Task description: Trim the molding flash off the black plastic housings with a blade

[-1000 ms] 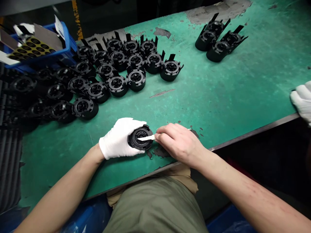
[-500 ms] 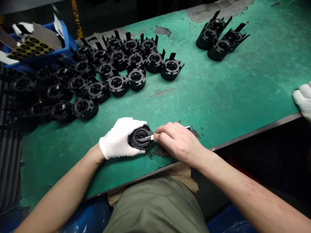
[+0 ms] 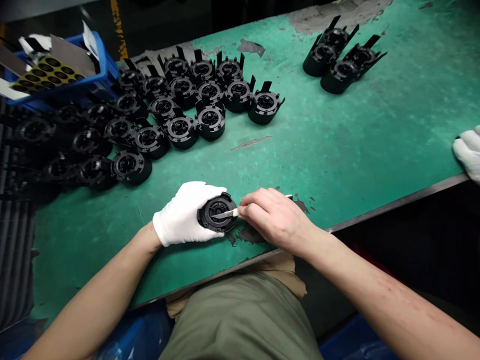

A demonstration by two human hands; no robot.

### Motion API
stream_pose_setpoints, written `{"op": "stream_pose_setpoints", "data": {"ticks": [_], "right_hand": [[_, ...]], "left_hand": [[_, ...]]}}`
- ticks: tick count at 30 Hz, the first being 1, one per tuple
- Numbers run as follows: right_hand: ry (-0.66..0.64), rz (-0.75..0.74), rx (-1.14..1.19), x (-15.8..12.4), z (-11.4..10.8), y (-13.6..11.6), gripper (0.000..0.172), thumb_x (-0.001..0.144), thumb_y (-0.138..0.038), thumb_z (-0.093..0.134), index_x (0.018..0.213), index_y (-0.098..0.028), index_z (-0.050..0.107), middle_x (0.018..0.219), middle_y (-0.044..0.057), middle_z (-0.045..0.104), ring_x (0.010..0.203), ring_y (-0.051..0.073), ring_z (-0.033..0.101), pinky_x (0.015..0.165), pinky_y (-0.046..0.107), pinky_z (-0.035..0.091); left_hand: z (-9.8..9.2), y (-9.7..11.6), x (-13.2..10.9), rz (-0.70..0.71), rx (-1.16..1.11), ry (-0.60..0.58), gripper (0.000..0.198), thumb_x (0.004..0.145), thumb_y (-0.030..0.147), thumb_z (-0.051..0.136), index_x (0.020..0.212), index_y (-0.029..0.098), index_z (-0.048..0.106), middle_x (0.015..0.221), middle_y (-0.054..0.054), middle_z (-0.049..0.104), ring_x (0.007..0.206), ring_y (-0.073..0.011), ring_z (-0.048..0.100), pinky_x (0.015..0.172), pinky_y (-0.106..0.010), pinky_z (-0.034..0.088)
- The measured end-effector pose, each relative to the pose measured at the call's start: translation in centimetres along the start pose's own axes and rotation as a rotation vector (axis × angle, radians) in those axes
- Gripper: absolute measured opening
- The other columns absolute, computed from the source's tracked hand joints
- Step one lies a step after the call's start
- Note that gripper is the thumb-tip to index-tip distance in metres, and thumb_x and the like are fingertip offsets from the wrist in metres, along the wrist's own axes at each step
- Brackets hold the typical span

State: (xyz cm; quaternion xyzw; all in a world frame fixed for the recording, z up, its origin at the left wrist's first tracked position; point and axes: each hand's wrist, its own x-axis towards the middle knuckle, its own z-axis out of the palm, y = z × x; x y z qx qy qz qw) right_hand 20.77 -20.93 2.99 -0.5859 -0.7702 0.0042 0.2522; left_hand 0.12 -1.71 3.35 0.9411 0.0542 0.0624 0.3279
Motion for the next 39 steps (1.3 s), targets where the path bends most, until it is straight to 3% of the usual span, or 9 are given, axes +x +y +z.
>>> {"op": "stream_pose_setpoints", "data": {"ticks": [6, 14, 21, 26, 33, 39], "right_hand": [[-0.007, 0.004, -0.006, -0.1, 0.0, 0.2, 0.012, 0.107, -0.014, 0.068, 0.114, -0.022, 0.062, 0.109, 0.009, 0.077, 0.088, 0.019, 0.064, 0.076, 0.034, 0.045], [-0.006, 0.016, 0.028, -0.1, 0.1, 0.1, 0.011, 0.107, -0.015, 0.066, 0.115, -0.023, 0.065, 0.109, 0.008, 0.078, 0.089, 0.020, 0.067, 0.077, 0.035, 0.045], [-0.056, -0.038, -0.062, 0.8, -0.9, 0.2, 0.012, 0.108, -0.013, 0.063, 0.115, -0.021, 0.066, 0.112, 0.010, 0.078, 0.092, 0.021, 0.065, 0.078, 0.037, 0.045], [0.023, -0.088, -0.067, 0.9, -0.7, 0.3, 0.016, 0.106, -0.010, 0.063, 0.115, -0.022, 0.069, 0.110, 0.009, 0.079, 0.094, 0.022, 0.068, 0.080, 0.038, 0.048], [0.198, 0.045, -0.031, 1.3, -0.3, 0.8, 0.023, 0.099, -0.008, 0.071, 0.115, -0.025, 0.066, 0.114, 0.011, 0.078, 0.093, 0.025, 0.070, 0.081, 0.041, 0.053], [0.089, -0.079, -0.033, 1.4, -0.3, 0.9, 0.024, 0.100, -0.008, 0.073, 0.118, -0.020, 0.062, 0.108, 0.011, 0.077, 0.089, 0.021, 0.066, 0.075, 0.036, 0.050]], "left_hand": [[0.0, -0.1, 0.0, 0.003, -0.001, 0.019, 0.042, 0.084, 0.056, 0.084, 0.112, 0.028, 0.069, 0.106, -0.003, 0.082, 0.095, -0.0300, 0.079, 0.088, -0.042, 0.053], [-0.2, 0.0, 0.1, 0.000, 0.004, -0.009, 0.041, 0.086, 0.055, 0.083, 0.113, 0.027, 0.069, 0.100, -0.002, 0.081, 0.093, -0.0290, 0.078, 0.086, -0.041, 0.052], [-0.1, 0.1, 0.1, -0.004, 0.007, 0.003, 0.039, 0.087, 0.056, 0.082, 0.108, 0.027, 0.068, 0.101, -0.003, 0.081, 0.094, -0.0292, 0.078, 0.086, -0.041, 0.052], [-0.3, 0.2, 0.2, -0.003, 0.006, -0.023, 0.034, 0.088, 0.053, 0.080, 0.106, 0.027, 0.066, 0.096, -0.003, 0.079, 0.092, -0.0286, 0.078, 0.084, -0.040, 0.051], [-0.2, -0.1, 0.1, 0.005, -0.005, -0.020, 0.038, 0.088, 0.054, 0.080, 0.110, 0.026, 0.068, 0.099, -0.003, 0.080, 0.093, -0.0297, 0.077, 0.086, -0.041, 0.051], [-0.3, 0.2, 0.2, 0.004, 0.006, -0.026, 0.031, 0.088, 0.050, 0.080, 0.100, 0.027, 0.063, 0.093, 0.000, 0.077, 0.088, -0.0262, 0.076, 0.082, -0.038, 0.048]]}}
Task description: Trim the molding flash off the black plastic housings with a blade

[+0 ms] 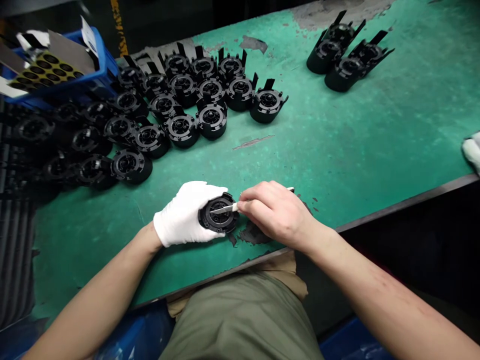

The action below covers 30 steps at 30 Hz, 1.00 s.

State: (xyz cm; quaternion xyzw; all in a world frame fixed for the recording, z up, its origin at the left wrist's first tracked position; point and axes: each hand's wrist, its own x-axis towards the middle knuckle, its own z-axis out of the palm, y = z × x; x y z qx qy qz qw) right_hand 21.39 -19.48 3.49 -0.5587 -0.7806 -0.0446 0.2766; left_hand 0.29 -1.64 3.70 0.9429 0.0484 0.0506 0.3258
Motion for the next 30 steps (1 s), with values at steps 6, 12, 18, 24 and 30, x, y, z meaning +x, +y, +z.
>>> {"op": "stream_pose_setpoints", "data": {"ticks": [6, 12, 18, 24, 30], "right_hand": [[-0.113, -0.064, -0.035, -0.4, -0.7, 0.0, 0.017, 0.105, -0.009, 0.066, 0.119, -0.019, 0.066, 0.112, 0.010, 0.079, 0.092, 0.021, 0.067, 0.078, 0.036, 0.048], [-0.086, -0.025, -0.047, 0.8, -0.9, 0.7, 0.016, 0.106, -0.010, 0.063, 0.117, -0.020, 0.067, 0.110, 0.010, 0.080, 0.090, 0.022, 0.069, 0.075, 0.036, 0.049], [-0.010, 0.211, 0.138, -0.1, -0.9, -0.4, 0.023, 0.107, -0.014, 0.063, 0.128, -0.023, 0.064, 0.110, 0.008, 0.079, 0.091, 0.020, 0.076, 0.078, 0.031, 0.059], [-0.175, 0.757, 0.416, -1.9, -2.0, -4.3, 0.031, 0.111, -0.038, 0.065, 0.140, -0.029, 0.064, 0.106, 0.002, 0.080, 0.084, 0.019, 0.078, 0.070, 0.029, 0.062], [-0.136, 0.790, 0.478, -1.7, -1.4, -7.4, 0.021, 0.114, -0.034, 0.058, 0.132, -0.028, 0.067, 0.113, 0.002, 0.082, 0.094, 0.018, 0.080, 0.078, 0.028, 0.063]], "left_hand": [[-0.2, 0.1, 0.1, -0.006, -0.010, 0.012, 0.030, 0.089, 0.049, 0.080, 0.102, 0.027, 0.064, 0.092, 0.000, 0.076, 0.088, -0.0259, 0.075, 0.082, -0.038, 0.048], [0.1, 0.0, 0.0, 0.005, -0.005, 0.023, 0.033, 0.086, 0.050, 0.082, 0.104, 0.027, 0.068, 0.091, -0.002, 0.078, 0.088, -0.0283, 0.078, 0.082, -0.039, 0.051], [1.6, -2.0, -0.9, 0.093, -0.062, 0.197, 0.076, 0.077, 0.075, 0.090, 0.127, 0.022, 0.070, 0.117, -0.012, 0.083, 0.106, -0.0350, 0.082, 0.096, -0.046, 0.061], [2.9, -3.0, -1.7, 0.001, 0.062, 0.476, 0.082, 0.071, 0.084, 0.092, 0.114, 0.017, 0.071, 0.118, -0.018, 0.078, 0.110, -0.0357, 0.080, 0.096, -0.051, 0.065], [2.6, -2.4, -2.1, -0.007, 0.064, 0.578, 0.071, 0.068, 0.080, 0.095, 0.088, 0.022, 0.059, 0.131, -0.018, 0.070, 0.124, -0.0348, 0.073, 0.104, -0.053, 0.065]]}}
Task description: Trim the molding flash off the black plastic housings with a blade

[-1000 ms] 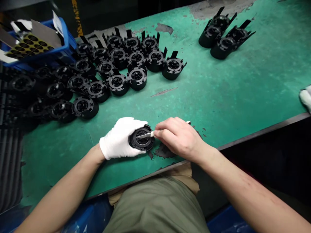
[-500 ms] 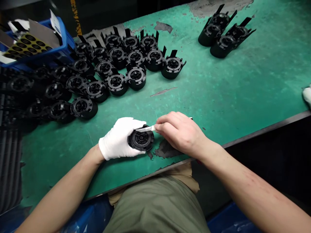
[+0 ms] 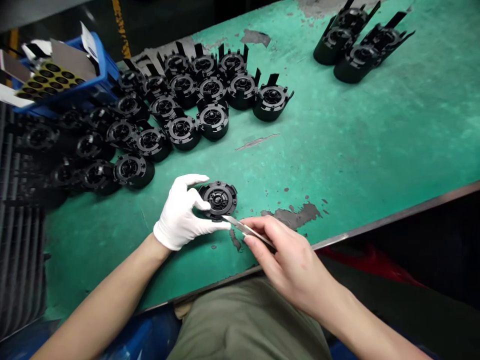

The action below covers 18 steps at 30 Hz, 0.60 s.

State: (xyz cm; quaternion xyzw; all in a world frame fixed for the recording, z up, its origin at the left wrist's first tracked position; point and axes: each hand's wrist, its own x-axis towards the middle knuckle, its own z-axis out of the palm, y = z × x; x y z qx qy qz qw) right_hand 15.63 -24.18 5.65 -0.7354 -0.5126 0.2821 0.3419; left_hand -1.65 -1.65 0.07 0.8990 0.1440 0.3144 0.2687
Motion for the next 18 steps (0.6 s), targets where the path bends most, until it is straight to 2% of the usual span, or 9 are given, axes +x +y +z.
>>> {"op": "stream_pose_setpoints", "data": {"ticks": [3, 6, 8, 10, 12, 15, 18], "right_hand": [[0.045, -0.080, -0.102, 0.6, 0.6, 0.4, 0.024, 0.114, -0.029, 0.056, 0.136, -0.026, 0.066, 0.120, 0.004, 0.082, 0.102, 0.018, 0.081, 0.086, 0.028, 0.063], [0.056, -0.151, -0.210, 1.3, 0.4, 1.1, 0.028, 0.114, -0.026, 0.055, 0.140, -0.023, 0.065, 0.127, 0.006, 0.082, 0.107, 0.021, 0.082, 0.092, 0.031, 0.064], [0.033, -0.191, -0.270, 1.8, 0.1, 1.3, 0.028, 0.114, -0.025, 0.055, 0.141, -0.021, 0.065, 0.128, 0.007, 0.082, 0.107, 0.022, 0.083, 0.093, 0.033, 0.064], [0.008, -0.213, -0.311, 2.3, -0.1, 1.3, 0.029, 0.115, -0.025, 0.055, 0.141, -0.019, 0.065, 0.128, 0.008, 0.083, 0.107, 0.023, 0.083, 0.092, 0.035, 0.065], [-0.006, -0.228, -0.332, 2.7, -0.2, 1.0, 0.028, 0.115, -0.026, 0.055, 0.139, -0.017, 0.066, 0.125, 0.008, 0.084, 0.104, 0.023, 0.084, 0.090, 0.035, 0.065], [-0.015, -0.253, -0.339, 3.3, -0.2, 0.4, 0.027, 0.115, -0.024, 0.054, 0.137, -0.016, 0.067, 0.121, 0.009, 0.084, 0.099, 0.024, 0.084, 0.085, 0.035, 0.066], [-0.033, -0.273, -0.336, 3.7, -0.3, -0.1, 0.027, 0.114, -0.023, 0.054, 0.137, -0.016, 0.067, 0.118, 0.009, 0.085, 0.097, 0.024, 0.085, 0.082, 0.037, 0.067]], "left_hand": [[-0.1, 0.2, -0.1, -0.009, -0.130, 0.001, 0.077, 0.066, 0.077, 0.097, 0.103, 0.024, 0.057, 0.134, -0.017, 0.066, 0.125, -0.0326, 0.073, 0.104, -0.052, 0.066], [0.3, -0.1, -0.3, -0.051, -0.127, -0.017, 0.105, 0.063, 0.080, 0.098, 0.138, 0.023, 0.051, 0.138, -0.019, 0.064, 0.129, -0.0355, 0.073, 0.107, -0.054, 0.066], [0.7, -0.3, -0.3, -0.056, -0.033, -0.088, 0.121, 0.062, 0.080, 0.099, 0.153, 0.020, 0.045, 0.143, -0.023, 0.066, 0.133, -0.0407, 0.072, 0.111, -0.058, 0.063], [1.0, -0.4, -0.2, -0.058, 0.045, -0.160, 0.122, 0.063, 0.075, 0.101, 0.156, 0.019, 0.046, 0.143, -0.023, 0.070, 0.131, -0.0432, 0.074, 0.112, -0.059, 0.062], [1.1, -0.5, 0.0, -0.062, 0.062, -0.194, 0.113, 0.065, 0.070, 0.103, 0.152, 0.019, 0.052, 0.138, -0.020, 0.074, 0.125, -0.0412, 0.076, 0.108, -0.056, 0.064], [1.0, -0.4, 0.2, -0.044, 0.047, -0.184, 0.099, 0.069, 0.068, 0.101, 0.143, 0.019, 0.058, 0.131, -0.018, 0.078, 0.118, -0.0379, 0.079, 0.104, -0.052, 0.066], [0.9, -0.3, 0.4, -0.033, 0.041, -0.169, 0.095, 0.069, 0.064, 0.101, 0.141, 0.018, 0.060, 0.129, -0.018, 0.078, 0.117, -0.0379, 0.079, 0.101, -0.052, 0.066]]}}
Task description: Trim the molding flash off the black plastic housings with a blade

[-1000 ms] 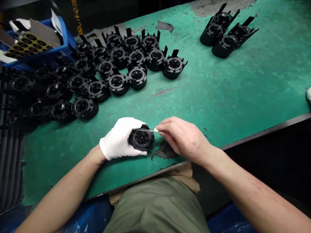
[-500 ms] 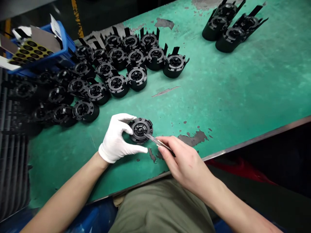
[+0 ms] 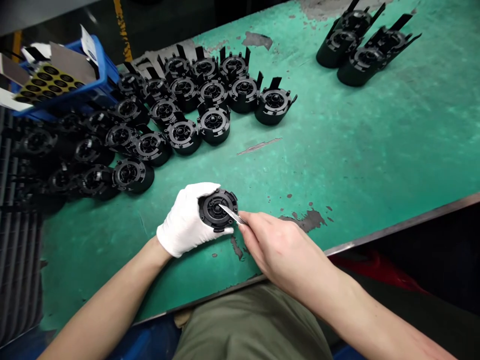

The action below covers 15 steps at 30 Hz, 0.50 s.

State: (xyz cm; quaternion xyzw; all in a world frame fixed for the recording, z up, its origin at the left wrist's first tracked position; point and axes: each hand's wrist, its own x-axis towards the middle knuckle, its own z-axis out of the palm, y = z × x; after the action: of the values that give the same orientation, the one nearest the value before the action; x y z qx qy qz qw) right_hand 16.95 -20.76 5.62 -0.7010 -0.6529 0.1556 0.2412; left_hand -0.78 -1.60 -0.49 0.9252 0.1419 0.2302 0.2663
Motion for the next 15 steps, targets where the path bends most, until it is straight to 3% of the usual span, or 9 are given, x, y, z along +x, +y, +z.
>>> {"op": "stream_pose_setpoints", "data": {"ticks": [4, 9, 15], "right_hand": [[-0.038, -0.016, -0.001, 0.2, -0.5, 0.0, 0.026, 0.114, -0.023, 0.053, 0.137, -0.018, 0.066, 0.115, 0.008, 0.084, 0.094, 0.023, 0.084, 0.080, 0.036, 0.066], [-0.073, -0.025, -0.005, -0.1, -0.9, 0.0, 0.026, 0.115, -0.024, 0.054, 0.137, -0.018, 0.066, 0.111, 0.008, 0.083, 0.092, 0.022, 0.082, 0.078, 0.034, 0.065], [-0.061, -0.039, 0.013, -0.4, -1.1, -0.3, 0.027, 0.115, -0.022, 0.052, 0.140, -0.017, 0.063, 0.106, 0.007, 0.081, 0.088, 0.021, 0.081, 0.075, 0.033, 0.062]], "left_hand": [[-0.3, 0.4, 0.5, -0.066, -0.058, -0.059, 0.076, 0.066, 0.055, 0.104, 0.126, 0.023, 0.069, 0.123, -0.012, 0.081, 0.114, -0.0361, 0.079, 0.101, -0.050, 0.066], [-1.0, 1.2, 1.7, -0.103, -0.171, -0.183, 0.044, 0.075, 0.044, 0.100, 0.109, 0.027, 0.076, 0.106, -0.005, 0.083, 0.101, -0.0302, 0.080, 0.102, -0.047, 0.064], [-1.4, 1.7, 2.2, -0.099, -0.227, -0.216, 0.032, 0.082, 0.038, 0.096, 0.105, 0.027, 0.076, 0.099, -0.002, 0.080, 0.095, -0.0266, 0.078, 0.091, -0.041, 0.062]]}}
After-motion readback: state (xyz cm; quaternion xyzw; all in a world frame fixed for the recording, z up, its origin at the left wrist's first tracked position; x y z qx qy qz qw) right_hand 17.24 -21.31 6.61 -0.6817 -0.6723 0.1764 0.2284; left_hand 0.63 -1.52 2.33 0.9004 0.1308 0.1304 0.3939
